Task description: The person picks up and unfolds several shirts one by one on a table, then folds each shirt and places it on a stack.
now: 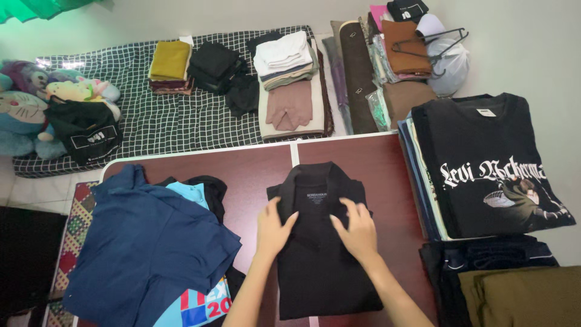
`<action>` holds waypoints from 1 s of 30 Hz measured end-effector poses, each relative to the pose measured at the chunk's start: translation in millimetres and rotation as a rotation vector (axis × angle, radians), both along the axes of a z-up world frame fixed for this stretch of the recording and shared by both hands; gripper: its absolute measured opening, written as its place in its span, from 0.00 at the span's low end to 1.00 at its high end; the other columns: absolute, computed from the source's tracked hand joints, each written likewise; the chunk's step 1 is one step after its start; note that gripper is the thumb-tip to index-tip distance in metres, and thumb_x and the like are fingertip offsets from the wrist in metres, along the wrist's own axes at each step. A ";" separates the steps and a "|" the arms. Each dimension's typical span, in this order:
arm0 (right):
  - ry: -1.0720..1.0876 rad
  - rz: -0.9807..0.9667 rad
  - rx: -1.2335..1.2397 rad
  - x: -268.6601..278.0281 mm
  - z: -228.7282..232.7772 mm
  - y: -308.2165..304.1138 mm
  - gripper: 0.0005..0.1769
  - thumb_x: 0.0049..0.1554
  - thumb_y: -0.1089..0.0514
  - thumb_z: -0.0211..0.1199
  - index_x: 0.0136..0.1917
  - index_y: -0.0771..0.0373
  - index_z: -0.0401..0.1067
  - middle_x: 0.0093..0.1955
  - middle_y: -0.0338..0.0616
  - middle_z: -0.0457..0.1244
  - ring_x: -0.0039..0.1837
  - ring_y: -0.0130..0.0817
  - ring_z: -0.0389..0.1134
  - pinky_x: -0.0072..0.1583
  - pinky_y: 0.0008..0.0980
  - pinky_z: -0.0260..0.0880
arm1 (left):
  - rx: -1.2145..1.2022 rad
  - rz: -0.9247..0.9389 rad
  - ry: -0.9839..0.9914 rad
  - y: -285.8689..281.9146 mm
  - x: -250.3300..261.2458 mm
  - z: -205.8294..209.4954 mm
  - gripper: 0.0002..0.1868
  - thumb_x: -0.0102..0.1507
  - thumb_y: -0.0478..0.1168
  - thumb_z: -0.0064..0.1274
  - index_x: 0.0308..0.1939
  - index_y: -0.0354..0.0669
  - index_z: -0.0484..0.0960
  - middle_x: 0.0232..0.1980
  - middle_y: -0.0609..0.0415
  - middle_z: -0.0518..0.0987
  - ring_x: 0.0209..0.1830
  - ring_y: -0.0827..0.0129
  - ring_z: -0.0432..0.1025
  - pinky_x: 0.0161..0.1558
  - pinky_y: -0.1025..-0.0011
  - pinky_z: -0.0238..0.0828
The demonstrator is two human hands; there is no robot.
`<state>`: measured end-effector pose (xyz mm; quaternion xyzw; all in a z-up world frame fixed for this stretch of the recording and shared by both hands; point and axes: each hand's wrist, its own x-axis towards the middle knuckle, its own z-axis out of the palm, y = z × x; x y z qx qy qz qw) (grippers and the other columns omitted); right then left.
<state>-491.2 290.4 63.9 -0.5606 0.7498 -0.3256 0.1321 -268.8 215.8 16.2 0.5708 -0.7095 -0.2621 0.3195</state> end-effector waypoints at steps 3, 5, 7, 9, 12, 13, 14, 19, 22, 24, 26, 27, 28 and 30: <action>0.219 0.077 0.162 11.5 19.0 -38.5 0.35 0.53 0.39 0.67 0.72 0.45 0.67 0.51 0.47 0.60 0.53 0.46 0.64 0.54 0.45 0.68 | 0.267 0.083 -0.260 -28.2 -35.1 14.4 0.40 0.57 0.57 0.64 0.67 0.47 0.65 0.57 0.38 0.72 0.59 0.42 0.67 0.60 0.50 0.62; 0.259 0.081 0.105 13.2 20.8 -62.8 0.33 0.52 0.39 0.67 0.70 0.44 0.70 0.55 0.48 0.59 0.55 0.49 0.63 0.53 0.47 0.67 | 0.233 0.107 -0.300 -42.5 -48.8 16.1 0.40 0.57 0.57 0.66 0.65 0.47 0.65 0.58 0.37 0.71 0.61 0.42 0.66 0.60 0.48 0.61; 0.302 0.088 0.042 9.1 14.0 -88.5 0.31 0.51 0.39 0.68 0.68 0.44 0.73 0.60 0.50 0.57 0.57 0.52 0.61 0.52 0.49 0.67 | 0.196 0.135 -0.337 -56.7 -58.6 15.4 0.39 0.56 0.56 0.68 0.63 0.47 0.65 0.60 0.37 0.69 0.62 0.42 0.64 0.60 0.45 0.60; 0.312 0.123 0.320 3.8 -0.6 -111.6 0.24 0.51 0.35 0.69 0.56 0.46 0.78 0.67 0.45 0.55 0.63 0.52 0.60 0.56 0.51 0.69 | 0.222 0.046 -0.391 -67.1 -65.5 14.8 0.39 0.54 0.45 0.67 0.67 0.54 0.65 0.61 0.41 0.69 0.63 0.45 0.65 0.59 0.49 0.63; 0.323 0.151 0.439 -10.9 -26.0 -133.7 0.19 0.47 0.43 0.73 0.49 0.54 0.81 0.67 0.49 0.56 0.65 0.57 0.62 0.58 0.50 0.72 | 0.133 -0.092 -0.574 -76.2 -72.2 9.1 0.42 0.49 0.35 0.67 0.64 0.59 0.67 0.63 0.42 0.68 0.64 0.45 0.65 0.57 0.50 0.65; 0.321 0.153 0.438 -17.9 -32.7 -138.0 0.19 0.47 0.43 0.73 0.49 0.54 0.81 0.67 0.49 0.56 0.65 0.57 0.62 0.58 0.50 0.72 | 0.133 -0.091 -0.576 -78.6 -71.6 5.4 0.42 0.49 0.35 0.67 0.64 0.59 0.67 0.63 0.42 0.68 0.64 0.45 0.65 0.57 0.50 0.65; 0.292 0.125 0.451 -26.6 -37.5 -140.6 0.16 0.49 0.52 0.69 0.51 0.54 0.81 0.63 0.53 0.60 0.62 0.59 0.66 0.58 0.52 0.72 | 0.108 -0.140 -0.543 -80.3 -70.9 0.9 0.35 0.53 0.31 0.61 0.63 0.58 0.69 0.65 0.43 0.69 0.62 0.44 0.68 0.56 0.52 0.68; 0.059 0.086 0.448 -78.5 -50.3 -138.3 0.19 0.46 0.65 0.61 0.48 0.50 0.84 0.49 0.55 0.71 0.54 0.58 0.71 0.59 0.51 0.71 | -0.126 -0.228 -0.502 -76.8 -61.0 -19.9 0.16 0.60 0.32 0.53 0.51 0.49 0.78 0.68 0.42 0.71 0.61 0.45 0.72 0.57 0.56 0.71; -0.137 0.103 0.133 -109.9 -66.4 -132.2 0.25 0.42 0.70 0.56 0.47 0.55 0.86 0.42 0.58 0.72 0.49 0.51 0.74 0.55 0.41 0.74 | -0.324 -0.226 -0.548 -72.5 -55.8 -18.1 0.17 0.57 0.32 0.51 0.50 0.41 0.79 0.64 0.44 0.75 0.63 0.47 0.71 0.60 0.52 0.68; -0.486 -0.021 0.228 -127.6 -81.5 -126.5 0.23 0.43 0.71 0.51 0.44 0.63 0.85 0.34 0.47 0.72 0.38 0.36 0.71 0.43 0.33 0.69 | -0.365 -0.261 -0.477 -69.4 -49.7 -11.3 0.17 0.59 0.32 0.51 0.52 0.37 0.81 0.60 0.44 0.77 0.62 0.50 0.71 0.60 0.54 0.68; -0.600 0.018 0.245 -142.2 -96.9 -126.3 0.23 0.42 0.73 0.50 0.43 0.67 0.84 0.31 0.44 0.67 0.35 0.31 0.64 0.40 0.31 0.62 | -0.319 -0.294 -0.413 -65.9 -41.7 -1.6 0.13 0.58 0.33 0.52 0.46 0.38 0.83 0.59 0.44 0.78 0.61 0.50 0.71 0.60 0.55 0.68; -0.712 0.058 0.260 -146.0 -104.1 -127.4 0.24 0.41 0.74 0.49 0.43 0.71 0.83 0.28 0.41 0.63 0.31 0.27 0.57 0.36 0.30 0.54 | -0.274 -0.326 -0.347 -64.7 -37.8 2.7 0.10 0.57 0.33 0.53 0.41 0.39 0.84 0.59 0.44 0.78 0.60 0.50 0.72 0.60 0.56 0.69; -0.713 0.058 0.259 -149.9 -109.4 -127.9 0.24 0.41 0.74 0.49 0.43 0.71 0.83 0.28 0.41 0.63 0.31 0.27 0.57 0.36 0.30 0.54 | -0.276 -0.326 -0.348 -64.3 -34.5 5.8 0.10 0.57 0.33 0.53 0.41 0.39 0.84 0.59 0.44 0.78 0.60 0.50 0.72 0.60 0.56 0.69; -0.981 -0.161 0.408 -156.0 -116.2 -127.8 0.19 0.45 0.69 0.46 0.41 0.67 0.78 0.26 0.38 0.57 0.26 0.26 0.51 0.31 0.29 0.46 | -0.056 -0.305 -0.397 -62.1 -25.2 6.8 0.13 0.57 0.30 0.51 0.41 0.45 0.87 0.51 0.46 0.79 0.56 0.50 0.73 0.56 0.56 0.71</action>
